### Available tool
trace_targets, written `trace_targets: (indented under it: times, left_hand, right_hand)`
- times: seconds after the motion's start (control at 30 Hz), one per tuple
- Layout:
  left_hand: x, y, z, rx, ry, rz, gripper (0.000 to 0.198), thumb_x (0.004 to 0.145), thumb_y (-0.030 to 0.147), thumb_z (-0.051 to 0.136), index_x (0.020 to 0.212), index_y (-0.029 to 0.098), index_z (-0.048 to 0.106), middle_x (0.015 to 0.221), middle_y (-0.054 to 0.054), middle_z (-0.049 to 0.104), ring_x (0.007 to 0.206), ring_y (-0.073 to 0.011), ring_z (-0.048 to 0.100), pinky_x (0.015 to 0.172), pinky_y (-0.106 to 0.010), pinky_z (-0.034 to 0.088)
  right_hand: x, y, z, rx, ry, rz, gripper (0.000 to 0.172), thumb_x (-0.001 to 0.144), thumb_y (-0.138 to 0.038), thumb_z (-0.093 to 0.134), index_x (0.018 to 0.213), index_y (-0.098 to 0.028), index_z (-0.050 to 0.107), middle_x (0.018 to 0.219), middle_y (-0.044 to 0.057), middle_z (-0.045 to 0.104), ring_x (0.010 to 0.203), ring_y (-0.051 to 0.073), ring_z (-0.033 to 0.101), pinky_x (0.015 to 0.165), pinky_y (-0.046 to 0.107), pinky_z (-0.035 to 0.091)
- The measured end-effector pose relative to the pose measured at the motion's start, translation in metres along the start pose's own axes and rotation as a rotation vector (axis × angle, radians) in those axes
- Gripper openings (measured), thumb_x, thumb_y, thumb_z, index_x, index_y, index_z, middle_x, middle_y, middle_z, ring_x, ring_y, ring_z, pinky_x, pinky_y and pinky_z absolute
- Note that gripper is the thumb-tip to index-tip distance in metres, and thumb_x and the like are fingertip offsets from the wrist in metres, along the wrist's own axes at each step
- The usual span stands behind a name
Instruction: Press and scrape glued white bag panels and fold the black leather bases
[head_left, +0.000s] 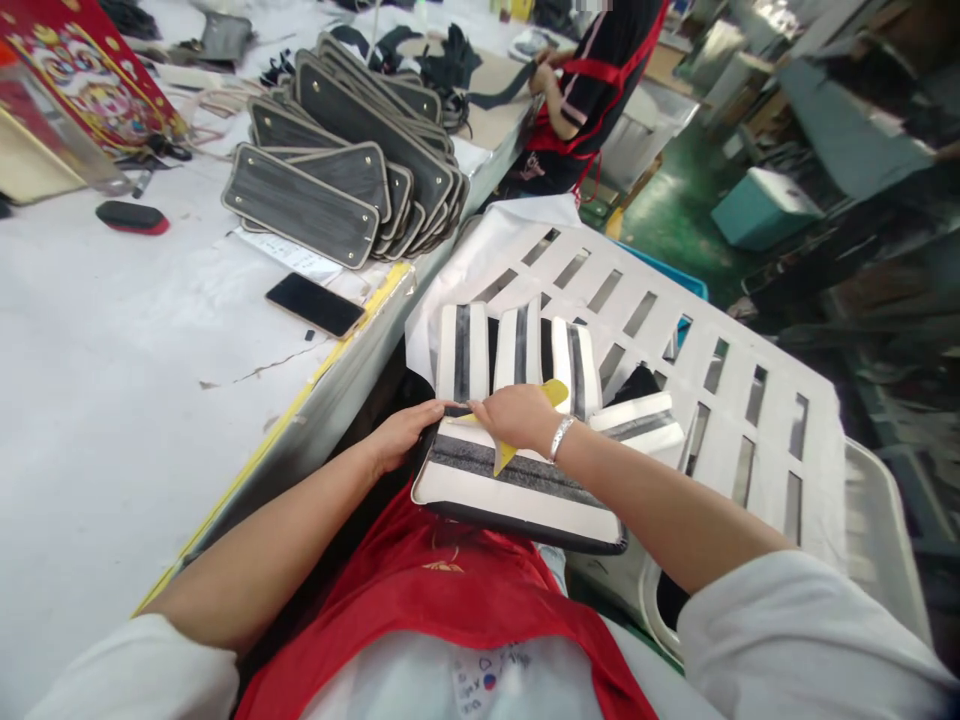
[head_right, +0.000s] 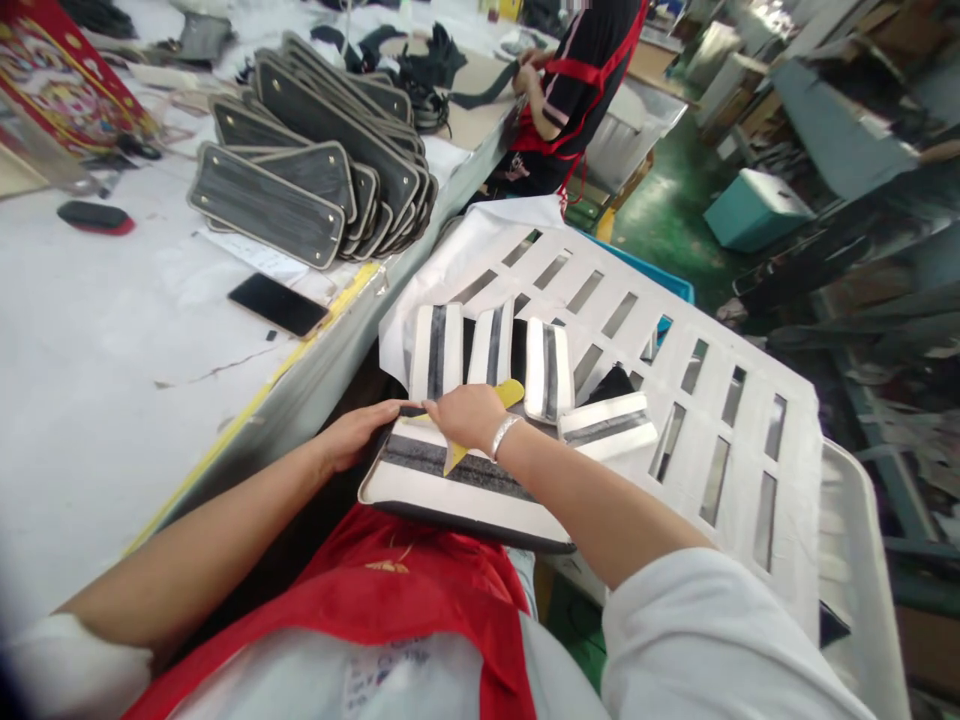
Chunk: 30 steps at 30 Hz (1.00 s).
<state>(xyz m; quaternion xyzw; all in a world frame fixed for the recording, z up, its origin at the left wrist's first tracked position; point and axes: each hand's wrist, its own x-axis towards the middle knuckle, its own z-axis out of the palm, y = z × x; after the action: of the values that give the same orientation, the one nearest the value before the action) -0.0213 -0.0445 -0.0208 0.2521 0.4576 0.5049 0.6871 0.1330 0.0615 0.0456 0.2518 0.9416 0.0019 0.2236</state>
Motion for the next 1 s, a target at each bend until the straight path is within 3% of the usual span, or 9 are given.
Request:
trace_targets:
  times: [0.2,0.37,0.53,0.67,0.9,1.0]
  left_hand:
    - [0.001,-0.004,-0.009,-0.089,-0.019,-0.032,0.048,0.072,0.037,0.069,0.115,0.014,0.063,0.11,-0.009,0.067,0.099,-0.0238,0.06,0.093,-0.036,0.04]
    - [0.001,-0.007,-0.007,-0.097,0.009,-0.017,0.043,0.075,0.038,0.067,0.112,0.016,0.065,0.11,-0.007,0.067,0.101,-0.0224,0.058,0.093,-0.033,0.041]
    - [0.006,-0.008,0.001,-0.002,0.063,-0.044,0.045,0.074,0.043,0.066,0.112,0.017,0.064,0.093,-0.005,0.07,0.084,-0.0193,0.061,0.081,-0.031,0.045]
    - [0.012,-0.007,0.009,0.085,0.173,-0.073,0.041,0.07,0.038,0.067,0.103,0.014,0.065,0.082,-0.005,0.068,0.076,-0.0189,0.061,0.071,-0.03,0.046]
    - [0.008,-0.007,0.018,0.323,0.219,-0.015,0.037,0.07,0.034,0.067,0.102,0.015,0.063,0.081,-0.003,0.066,0.072,-0.0171,0.058,0.067,-0.028,0.043]
    - [0.004,-0.007,0.013,0.314,0.192,-0.002,0.041,0.07,0.036,0.069,0.105,0.016,0.062,0.083,-0.003,0.066,0.074,-0.0165,0.058,0.069,-0.027,0.043]
  right_hand:
    - [-0.009,-0.008,0.004,0.031,0.028,0.116,0.057,0.098,-0.042,0.014,0.097,-0.017,0.066,0.089,0.015,0.068,0.088,0.027,0.064,0.072,0.038,0.048]
    - [-0.002,-0.011,0.004,0.027,0.026,0.107,0.057,0.098,-0.041,0.013,0.098,-0.017,0.065,0.093,0.015,0.067,0.088,0.027,0.064,0.072,0.038,0.048]
    - [0.003,-0.011,0.0,0.011,0.015,0.047,0.053,0.098,-0.038,0.017,0.102,-0.016,0.065,0.088,0.016,0.068,0.085,0.029,0.064,0.069,0.039,0.048]
    - [-0.003,-0.014,-0.001,0.018,0.007,0.026,0.046,0.099,-0.035,0.02,0.112,-0.019,0.062,0.086,0.015,0.068,0.083,0.029,0.065,0.065,0.038,0.048]
    - [-0.023,-0.024,0.008,0.078,0.033,0.139,0.047,0.098,-0.034,0.021,0.108,-0.016,0.064,0.083,0.015,0.068,0.08,0.027,0.066,0.067,0.035,0.048]
    - [-0.028,-0.027,0.008,0.092,0.032,0.204,0.048,0.098,-0.036,0.022,0.105,-0.015,0.064,0.084,0.015,0.068,0.081,0.025,0.066,0.068,0.033,0.049]
